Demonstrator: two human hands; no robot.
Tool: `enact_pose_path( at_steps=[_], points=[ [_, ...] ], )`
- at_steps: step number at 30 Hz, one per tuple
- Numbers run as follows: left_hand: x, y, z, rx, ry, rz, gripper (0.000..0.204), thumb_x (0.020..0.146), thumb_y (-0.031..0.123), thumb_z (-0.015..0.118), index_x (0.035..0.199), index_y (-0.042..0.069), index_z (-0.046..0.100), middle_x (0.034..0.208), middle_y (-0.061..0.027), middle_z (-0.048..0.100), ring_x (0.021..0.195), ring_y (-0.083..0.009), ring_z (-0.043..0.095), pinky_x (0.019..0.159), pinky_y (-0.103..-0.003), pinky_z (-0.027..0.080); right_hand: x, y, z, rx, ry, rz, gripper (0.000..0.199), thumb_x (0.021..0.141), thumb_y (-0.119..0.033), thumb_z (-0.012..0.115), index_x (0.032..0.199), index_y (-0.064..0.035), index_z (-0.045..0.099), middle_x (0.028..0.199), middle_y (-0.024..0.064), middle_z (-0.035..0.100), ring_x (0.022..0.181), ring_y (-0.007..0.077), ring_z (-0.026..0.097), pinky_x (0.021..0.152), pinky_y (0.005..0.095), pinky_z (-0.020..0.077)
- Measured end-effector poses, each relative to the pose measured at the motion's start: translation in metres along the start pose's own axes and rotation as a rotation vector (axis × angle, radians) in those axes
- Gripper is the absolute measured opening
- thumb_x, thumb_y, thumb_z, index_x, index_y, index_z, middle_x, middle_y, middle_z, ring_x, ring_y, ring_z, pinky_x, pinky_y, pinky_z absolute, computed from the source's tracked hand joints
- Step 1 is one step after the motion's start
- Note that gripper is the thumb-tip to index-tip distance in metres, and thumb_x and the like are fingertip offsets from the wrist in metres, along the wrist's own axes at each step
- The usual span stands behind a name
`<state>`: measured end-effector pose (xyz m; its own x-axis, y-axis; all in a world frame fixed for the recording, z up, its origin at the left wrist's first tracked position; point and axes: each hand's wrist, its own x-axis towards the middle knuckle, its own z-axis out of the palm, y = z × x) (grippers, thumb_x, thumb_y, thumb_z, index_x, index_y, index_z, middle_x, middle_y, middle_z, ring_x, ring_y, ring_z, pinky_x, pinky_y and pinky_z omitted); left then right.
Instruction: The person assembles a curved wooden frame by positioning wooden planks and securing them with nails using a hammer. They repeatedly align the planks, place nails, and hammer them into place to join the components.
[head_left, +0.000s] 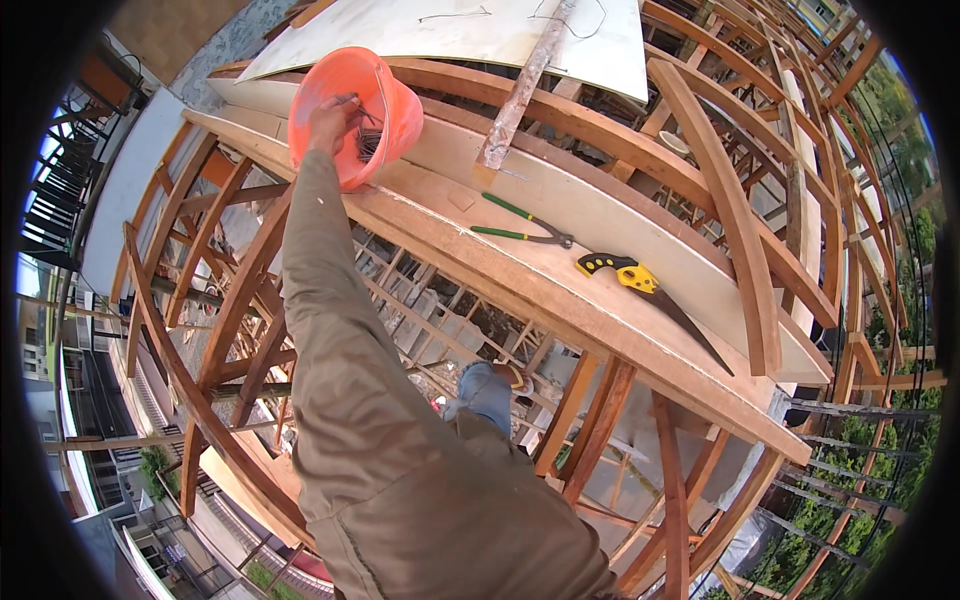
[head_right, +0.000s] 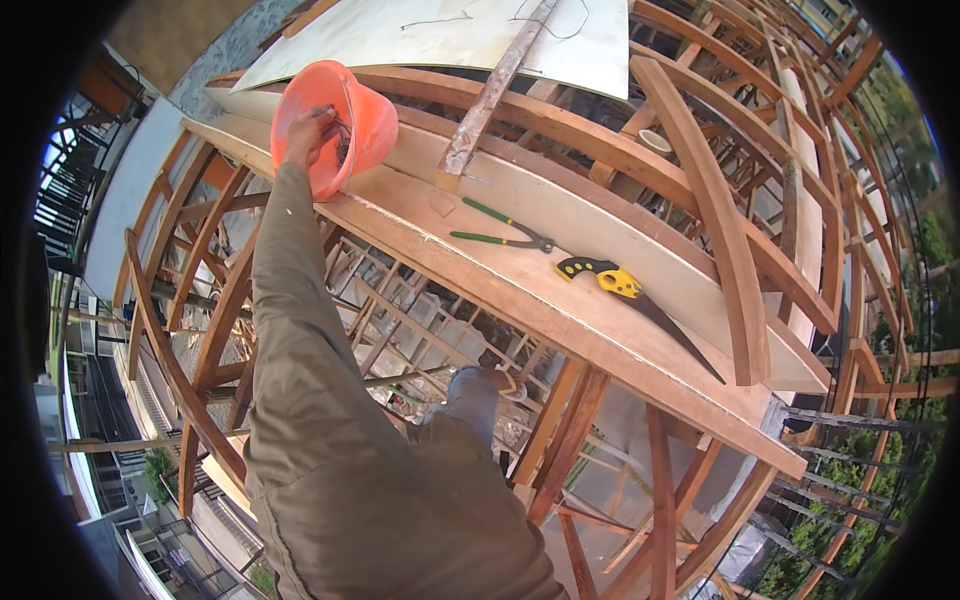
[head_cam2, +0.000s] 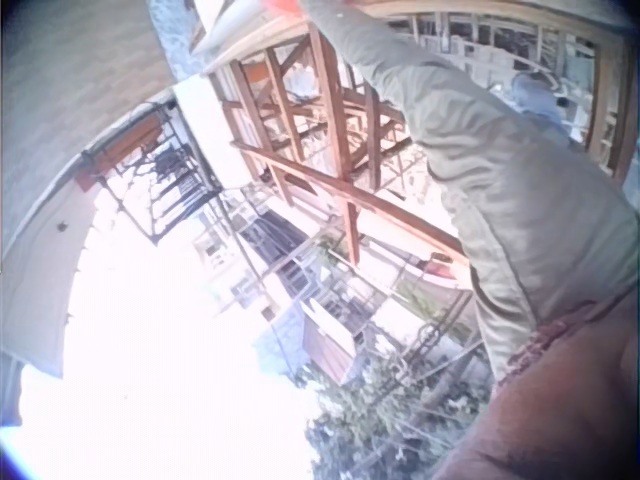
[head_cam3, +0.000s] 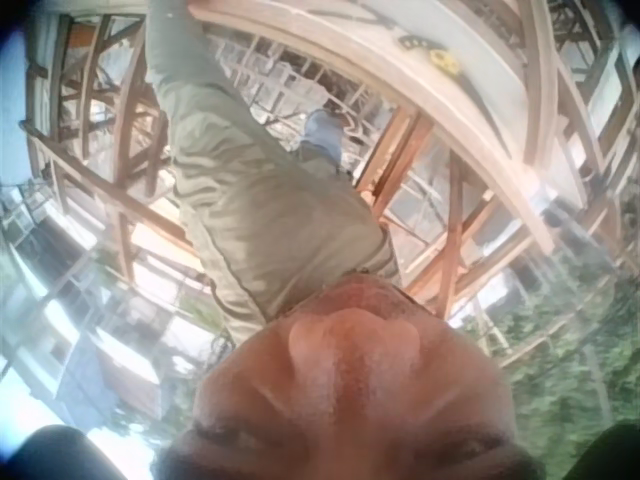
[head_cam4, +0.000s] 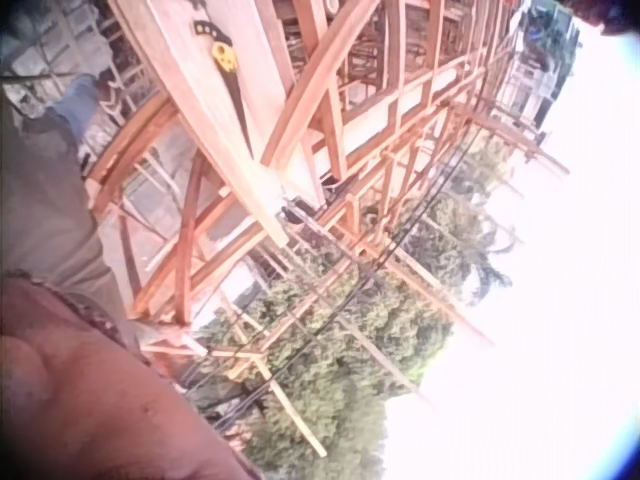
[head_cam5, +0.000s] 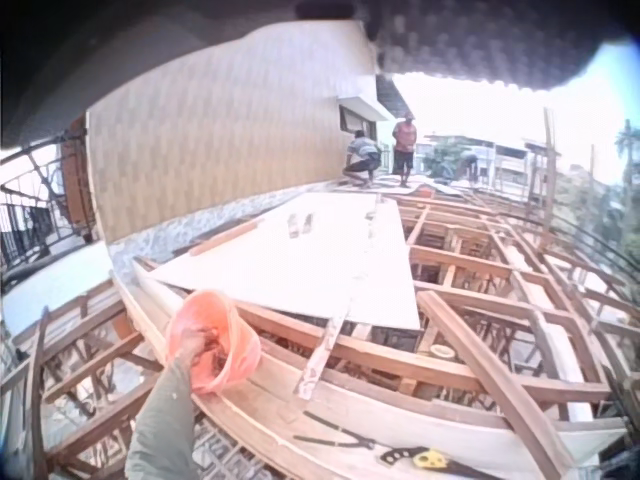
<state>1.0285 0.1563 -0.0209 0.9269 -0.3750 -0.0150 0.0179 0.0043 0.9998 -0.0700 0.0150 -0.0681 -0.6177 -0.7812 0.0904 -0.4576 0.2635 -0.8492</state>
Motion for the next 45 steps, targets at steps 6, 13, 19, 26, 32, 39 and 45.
enact_pose_path(
  at_steps=[6,13,19,26,32,39,45],
  points=[
    [-0.002,0.038,0.037,0.115,0.122,0.008,0.021,0.098,0.006,0.066,0.116,-0.005,0.064,0.101,-0.0116,0.071,0.086,-0.0196,0.072,0.076,-0.03,0.063,-0.014,0.05,-0.094,0.019,0.249,0.061,0.041,0.093,-0.032,0.078,0.106,0.0055,0.071,0.096,0.0158,0.071,0.085,0.0255,0.07,0.067,0.0338,0.057],
    [-0.052,0.104,0.05,0.16,0.321,0.591,0.022,0.1,0.008,0.066,0.111,-0.011,0.065,0.099,-0.0183,0.072,0.088,-0.0267,0.073,0.081,-0.037,0.062,-0.025,0.068,-0.209,-0.072,0.59,0.099,0.039,0.091,-0.03,0.08,0.106,0.0057,0.07,0.095,0.0138,0.07,0.082,0.0217,0.069,0.064,0.0324,0.0588],
    [-0.234,0.183,0.208,-0.335,0.149,0.887,0.026,0.101,0.01,0.065,0.109,-0.015,0.065,0.098,-0.0227,0.073,0.09,-0.0316,0.073,0.087,-0.043,0.061,-0.035,0.055,-0.202,-0.024,0.681,0.148,0.038,0.088,-0.023,0.082,0.108,0.0062,0.069,0.093,0.0095,0.07,0.074,0.0136,0.067,0.056,0.0298,0.0627],
    [-0.412,0.159,0.372,-0.463,-1.003,0.393,0.033,0.106,0.017,0.059,0.127,-0.008,0.059,0.106,-0.0156,0.068,0.097,-0.0233,0.066,0.088,-0.037,0.054,-0.038,0.041,-0.186,-0.035,0.8,0.219,0.044,0.078,-0.033,0.088,0.093,0.0061,0.073,0.08,0.0116,0.073,0.074,0.0166,0.069,0.07,0.0358,0.0546],
    [-0.601,0.071,0.44,-0.035,-1.822,-0.363,0.048,0.102,0.012,0.064,0.143,-0.001,0.042,0.103,-0.0129,0.069,0.082,-0.0195,0.07,0.07,-0.032,0.058,-0.041,0.024,-0.18,-0.047,0.793,0.264,0.043,0.079,-0.034,0.087,0.092,0.003,0.071,0.079,0.0127,0.073,0.073,0.0218,0.071,0.071,0.0377,0.0552],
    [-0.742,-0.018,0.424,0.394,-2.076,-0.762,0.06,0.099,0.005,0.065,0.149,0.001,0.032,0.109,-0.0155,0.068,0.083,-0.0221,0.073,0.07,-0.034,0.062,-0.044,0.014,-0.183,-0.105,0.786,0.22,0.045,0.079,-0.037,0.087,0.092,0.0022,0.07,0.082,0.0143,0.074,0.077,0.0237,0.073,0.074,0.0384,0.0565],
    [-0.745,-0.079,0.432,0.561,-2.066,-1.081,0.025,0.1,0.008,0.065,0.123,0.0,0.057,0.111,-0.0149,0.069,0.094,-0.0251,0.072,0.083,-0.039,0.061,-0.038,0.022,-0.182,-0.128,0.752,0.212,0.045,0.079,-0.038,0.087,0.092,0.0018,0.069,0.081,0.0145,0.074,0.075,0.0238,0.073,0.072,0.0385,0.0563]
  ],
)
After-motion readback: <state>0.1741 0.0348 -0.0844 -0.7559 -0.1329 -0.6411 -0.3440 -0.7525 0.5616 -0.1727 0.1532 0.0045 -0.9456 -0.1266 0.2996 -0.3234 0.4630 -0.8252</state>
